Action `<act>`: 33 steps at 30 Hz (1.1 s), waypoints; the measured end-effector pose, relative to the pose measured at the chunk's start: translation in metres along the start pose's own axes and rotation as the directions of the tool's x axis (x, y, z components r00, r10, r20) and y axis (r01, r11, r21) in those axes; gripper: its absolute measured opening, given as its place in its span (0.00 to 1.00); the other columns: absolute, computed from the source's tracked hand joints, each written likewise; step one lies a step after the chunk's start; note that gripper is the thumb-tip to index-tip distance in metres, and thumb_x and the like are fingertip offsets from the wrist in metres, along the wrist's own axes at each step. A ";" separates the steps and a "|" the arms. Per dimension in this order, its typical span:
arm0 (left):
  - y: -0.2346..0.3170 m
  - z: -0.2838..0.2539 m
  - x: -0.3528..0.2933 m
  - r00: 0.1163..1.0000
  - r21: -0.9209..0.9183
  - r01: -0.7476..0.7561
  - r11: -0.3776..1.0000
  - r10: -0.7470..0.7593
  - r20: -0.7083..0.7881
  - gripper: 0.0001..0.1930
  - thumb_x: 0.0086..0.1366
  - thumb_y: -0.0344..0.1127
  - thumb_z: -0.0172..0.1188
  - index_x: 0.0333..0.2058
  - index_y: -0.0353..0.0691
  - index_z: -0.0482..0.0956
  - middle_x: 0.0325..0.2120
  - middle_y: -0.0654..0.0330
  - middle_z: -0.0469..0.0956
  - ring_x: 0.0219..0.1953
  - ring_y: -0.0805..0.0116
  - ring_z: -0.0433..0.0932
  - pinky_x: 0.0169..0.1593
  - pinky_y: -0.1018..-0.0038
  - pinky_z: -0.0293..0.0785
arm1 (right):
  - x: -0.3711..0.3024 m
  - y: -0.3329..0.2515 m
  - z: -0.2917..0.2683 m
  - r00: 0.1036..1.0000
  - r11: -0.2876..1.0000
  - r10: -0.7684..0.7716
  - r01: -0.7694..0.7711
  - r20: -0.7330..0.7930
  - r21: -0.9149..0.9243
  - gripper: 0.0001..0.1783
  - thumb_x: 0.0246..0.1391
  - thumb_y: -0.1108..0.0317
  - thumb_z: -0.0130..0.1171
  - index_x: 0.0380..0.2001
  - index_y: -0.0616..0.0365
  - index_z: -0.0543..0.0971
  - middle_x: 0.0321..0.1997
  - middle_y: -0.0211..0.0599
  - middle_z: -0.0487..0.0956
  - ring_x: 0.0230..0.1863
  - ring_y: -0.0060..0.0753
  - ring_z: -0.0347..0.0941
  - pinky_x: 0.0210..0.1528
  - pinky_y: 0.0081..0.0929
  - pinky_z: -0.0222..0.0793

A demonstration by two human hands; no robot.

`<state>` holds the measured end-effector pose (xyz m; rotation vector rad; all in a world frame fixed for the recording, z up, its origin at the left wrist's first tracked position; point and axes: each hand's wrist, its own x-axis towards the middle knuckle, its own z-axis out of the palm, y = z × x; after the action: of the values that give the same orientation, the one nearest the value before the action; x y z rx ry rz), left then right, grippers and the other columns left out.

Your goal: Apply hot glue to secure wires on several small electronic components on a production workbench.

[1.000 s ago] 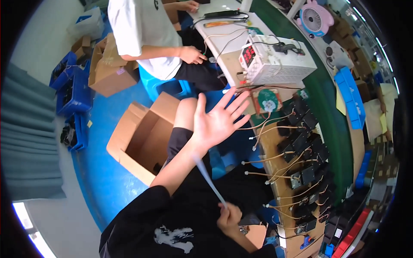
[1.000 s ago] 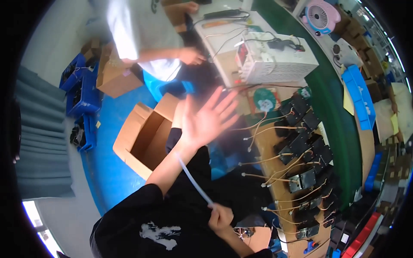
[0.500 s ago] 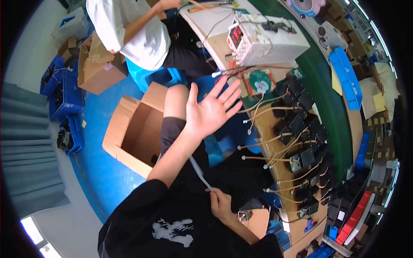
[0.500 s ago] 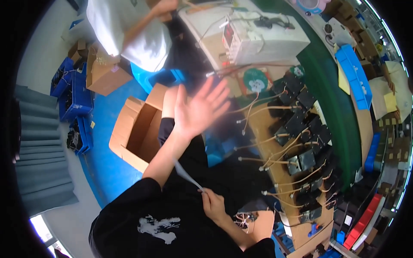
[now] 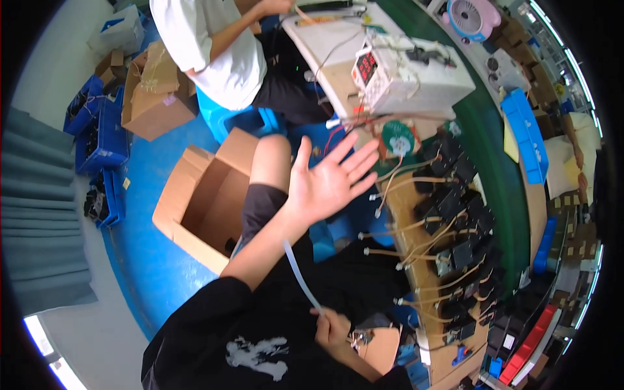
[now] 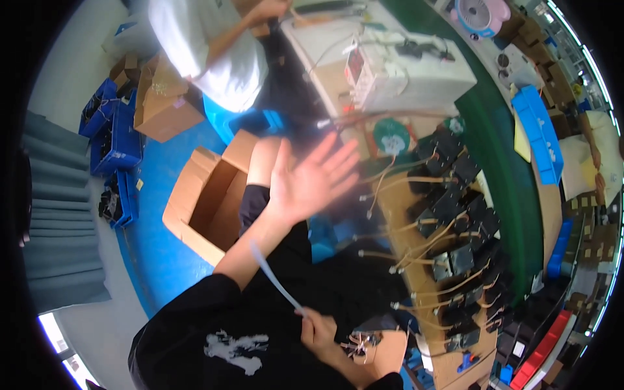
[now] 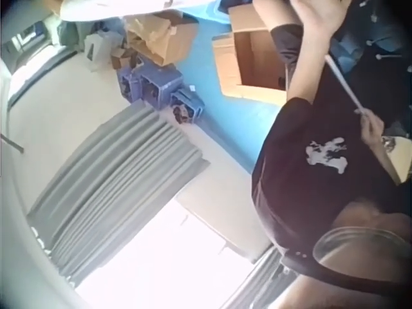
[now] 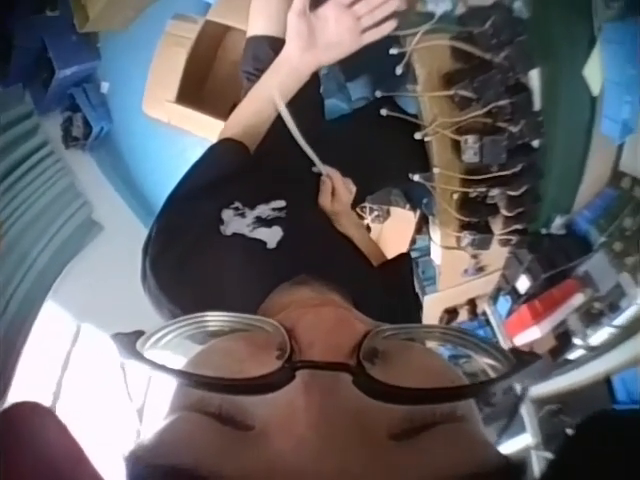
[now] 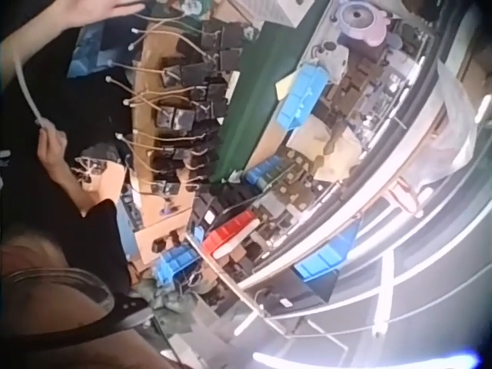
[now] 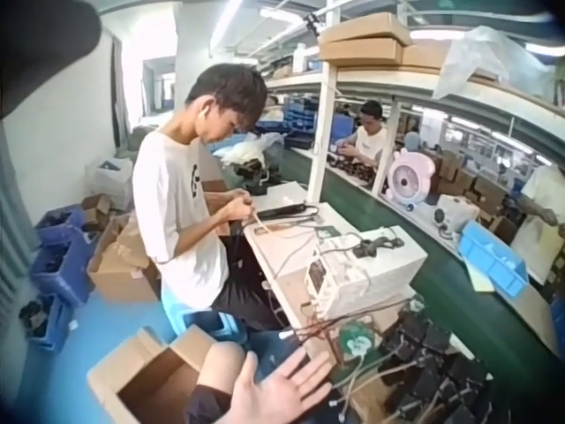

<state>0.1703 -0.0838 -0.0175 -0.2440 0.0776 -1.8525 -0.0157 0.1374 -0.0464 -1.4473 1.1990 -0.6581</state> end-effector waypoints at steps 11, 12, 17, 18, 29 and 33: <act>-0.009 -0.011 -0.008 0.999 -0.002 0.035 0.999 -0.035 -0.021 0.38 0.67 0.67 0.44 0.64 0.45 0.67 0.70 0.50 0.55 0.73 0.56 0.51 0.72 0.56 0.45 | -0.032 0.011 0.005 0.988 0.991 -0.135 0.135 -0.069 -0.006 0.12 0.55 0.80 0.54 0.40 0.61 0.83 0.14 0.28 0.72 0.11 0.22 0.60 0.15 0.21 0.55; -0.011 -0.013 -0.011 0.999 -0.008 0.032 0.999 -0.033 -0.041 0.38 0.67 0.67 0.44 0.64 0.45 0.67 0.70 0.51 0.55 0.73 0.57 0.51 0.72 0.56 0.45 | -0.036 0.011 0.005 0.989 0.990 -0.131 0.134 -0.070 0.034 0.12 0.55 0.80 0.54 0.40 0.61 0.83 0.13 0.27 0.71 0.11 0.21 0.60 0.15 0.21 0.55; -0.017 -0.011 -0.009 0.995 -0.046 0.102 0.994 -0.102 0.001 0.37 0.67 0.67 0.44 0.65 0.46 0.67 0.70 0.51 0.55 0.73 0.57 0.49 0.72 0.56 0.44 | -0.038 0.001 0.001 0.935 0.943 -0.326 0.333 -0.140 0.023 0.12 0.55 0.80 0.51 0.38 0.65 0.83 0.13 0.25 0.70 0.12 0.20 0.60 0.17 0.15 0.57; -0.017 -0.012 -0.009 0.995 -0.049 0.101 0.994 -0.101 -0.006 0.37 0.67 0.67 0.44 0.65 0.46 0.67 0.70 0.51 0.55 0.73 0.57 0.49 0.72 0.56 0.44 | -0.038 0.002 0.000 0.937 0.945 -0.320 0.326 -0.139 0.026 0.12 0.55 0.80 0.51 0.38 0.65 0.83 0.13 0.25 0.70 0.12 0.20 0.60 0.17 0.15 0.57; -0.014 -0.012 -0.009 0.998 -0.053 0.052 0.997 -0.050 0.046 0.36 0.68 0.65 0.44 0.65 0.46 0.67 0.70 0.55 0.56 0.73 0.57 0.51 0.72 0.57 0.47 | -0.031 0.018 0.012 0.977 0.965 0.208 -0.211 0.037 0.155 0.11 0.58 0.78 0.50 0.39 0.64 0.82 0.15 0.29 0.71 0.15 0.21 0.62 0.20 0.17 0.58; -0.014 -0.012 -0.008 0.998 -0.054 0.050 0.997 -0.047 0.043 0.35 0.68 0.64 0.45 0.65 0.46 0.67 0.70 0.56 0.57 0.73 0.58 0.52 0.71 0.58 0.48 | -0.030 0.016 0.018 0.969 0.960 0.230 -0.241 0.095 0.141 0.11 0.61 0.73 0.50 0.40 0.58 0.82 0.19 0.33 0.74 0.16 0.30 0.63 0.21 0.27 0.62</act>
<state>0.1565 -0.0723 -0.0278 -0.3247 0.0945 -1.8944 -0.0154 0.1731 -0.0601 -1.1710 1.2109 -0.5119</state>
